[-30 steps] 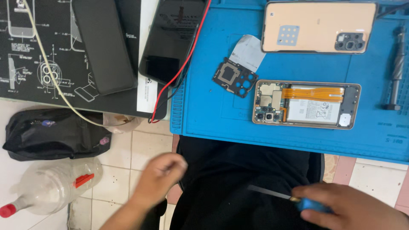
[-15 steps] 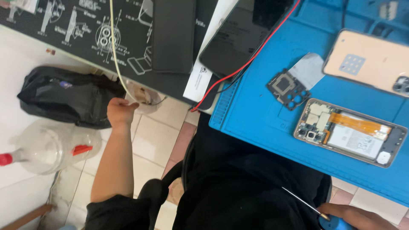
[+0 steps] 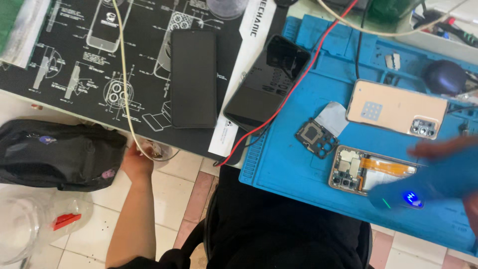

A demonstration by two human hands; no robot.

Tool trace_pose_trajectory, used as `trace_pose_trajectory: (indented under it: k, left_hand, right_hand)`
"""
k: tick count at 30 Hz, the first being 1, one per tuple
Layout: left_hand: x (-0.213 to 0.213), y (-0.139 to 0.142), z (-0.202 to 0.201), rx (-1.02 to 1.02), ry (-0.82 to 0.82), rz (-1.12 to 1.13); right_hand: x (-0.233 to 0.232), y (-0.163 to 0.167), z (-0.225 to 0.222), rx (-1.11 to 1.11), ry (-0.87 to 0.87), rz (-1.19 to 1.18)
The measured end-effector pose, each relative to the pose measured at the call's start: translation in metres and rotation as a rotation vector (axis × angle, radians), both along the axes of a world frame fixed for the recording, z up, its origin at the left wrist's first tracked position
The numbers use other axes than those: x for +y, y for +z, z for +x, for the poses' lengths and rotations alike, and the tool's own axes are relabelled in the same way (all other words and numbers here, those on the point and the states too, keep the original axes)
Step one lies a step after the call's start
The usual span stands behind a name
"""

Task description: The person uses a blue electric screwdriver to remove screws from the back cover of a gold smartphone. They then set the back cover aside and use tweezers to disconnect a ribbon cable inside the phone chassis.

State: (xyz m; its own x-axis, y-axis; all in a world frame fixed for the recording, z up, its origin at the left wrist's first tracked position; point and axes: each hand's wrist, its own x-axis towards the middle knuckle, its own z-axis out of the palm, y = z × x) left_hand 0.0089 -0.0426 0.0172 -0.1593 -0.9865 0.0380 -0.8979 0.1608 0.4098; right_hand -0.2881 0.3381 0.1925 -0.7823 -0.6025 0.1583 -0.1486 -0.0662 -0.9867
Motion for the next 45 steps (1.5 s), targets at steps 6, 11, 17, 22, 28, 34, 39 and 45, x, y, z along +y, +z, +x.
trace_pose_trajectory:
  k: [6, 11, 17, 22, 28, 34, 39, 45]
  left_hand:
    - [-0.008, 0.002, 0.001, 0.28, 0.252, 0.047]
    - [-0.004, 0.011, -0.002, 0.42, 0.236, 0.073]
    - [-0.007, 0.028, 0.01, 0.479, 0.234, 0.112]
    - [-0.01, 0.029, 0.025, 0.695, 0.252, 0.242]
    - [-0.018, 0.029, 0.047, 0.813, 0.134, 0.036]
    - [0.009, 0.067, 0.071, 0.669, 0.095, -0.302]
    - [0.062, 0.091, 0.059, 1.168, -0.226, -0.247]
    - [0.145, 0.115, 0.007, 1.111, -0.923, 0.383]
  right_hand:
    - [-0.135, 0.078, -0.014, 0.296, 0.2, 0.173]
    - [-0.237, 0.046, -0.022, 0.483, 0.3, 0.018]
    - [-0.284, -0.002, -0.022, 0.638, 0.273, -0.016]
    - [-0.286, -0.004, -0.031, 0.632, 0.355, 0.06]
    - [-0.283, 0.02, -0.024, 0.608, 0.346, 0.082]
    - [-0.171, 0.069, -0.042, 0.59, 0.424, 0.237]
    - [-0.055, 0.067, -0.064, 0.746, 0.313, 0.523]
    - [0.037, 0.024, -0.081, 0.691, 0.301, 1.204]
